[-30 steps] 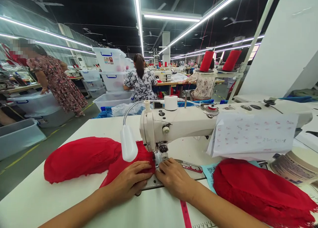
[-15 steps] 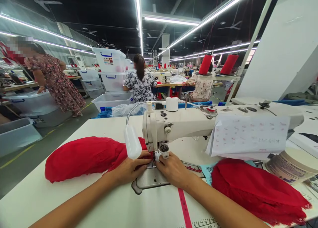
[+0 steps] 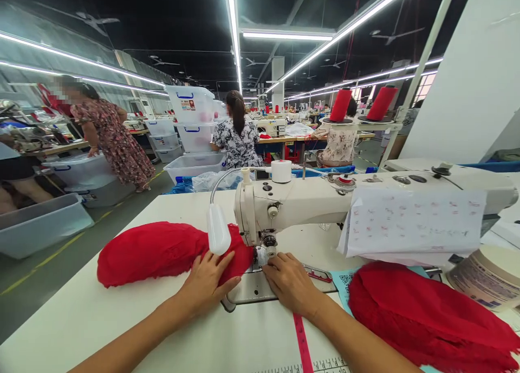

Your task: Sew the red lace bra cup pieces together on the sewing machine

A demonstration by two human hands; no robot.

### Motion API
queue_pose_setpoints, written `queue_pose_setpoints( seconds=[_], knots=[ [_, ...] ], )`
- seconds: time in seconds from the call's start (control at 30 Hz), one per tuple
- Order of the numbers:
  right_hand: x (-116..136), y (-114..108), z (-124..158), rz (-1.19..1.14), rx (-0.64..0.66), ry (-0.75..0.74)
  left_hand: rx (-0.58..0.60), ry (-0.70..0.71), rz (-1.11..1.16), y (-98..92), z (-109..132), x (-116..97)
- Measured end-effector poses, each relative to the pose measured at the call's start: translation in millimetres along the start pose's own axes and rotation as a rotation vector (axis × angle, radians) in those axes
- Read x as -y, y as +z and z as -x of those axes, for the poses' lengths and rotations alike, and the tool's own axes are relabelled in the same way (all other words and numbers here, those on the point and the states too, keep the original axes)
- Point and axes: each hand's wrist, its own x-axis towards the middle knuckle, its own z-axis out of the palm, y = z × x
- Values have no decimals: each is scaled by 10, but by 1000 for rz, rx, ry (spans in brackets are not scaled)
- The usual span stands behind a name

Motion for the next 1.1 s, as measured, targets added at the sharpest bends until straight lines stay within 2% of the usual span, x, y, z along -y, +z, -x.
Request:
queue_pose_setpoints(
  seconds=[0.07, 0.13, 0.23, 0.33, 0.47, 0.57, 0.67, 0.87, 1.1],
  knots=[
    [-16, -4, 11, -31, -6, -1, 119, -19, -11, -120, 128, -106],
    [-35, -7, 24, -57, 5, 3, 177, 21, -36, -248, 213, -211],
    [-61, -8, 41, -78, 17, 13, 129, 49, -94, -350, 231, -302],
    [-78, -7, 47, -92, 20, 18, 16, 97, -59, -254, 189, -303],
    [-93, 3, 45, -98, 37, 2, -65, 146, 103, 31, 194, -302],
    [-100, 2, 44, -101, 51, -17, 27, 152, 170, 148, 235, -326],
    [-95, -18, 41, -104, 67, -20, 154, 175, 185, 175, 259, -301],
    [-69, -42, 32, -76, 97, -33, 175, 312, 206, 183, 228, -83],
    [-18, -50, 24, -44, 111, -26, 262, 364, 231, -6, 147, 8]
  ],
)
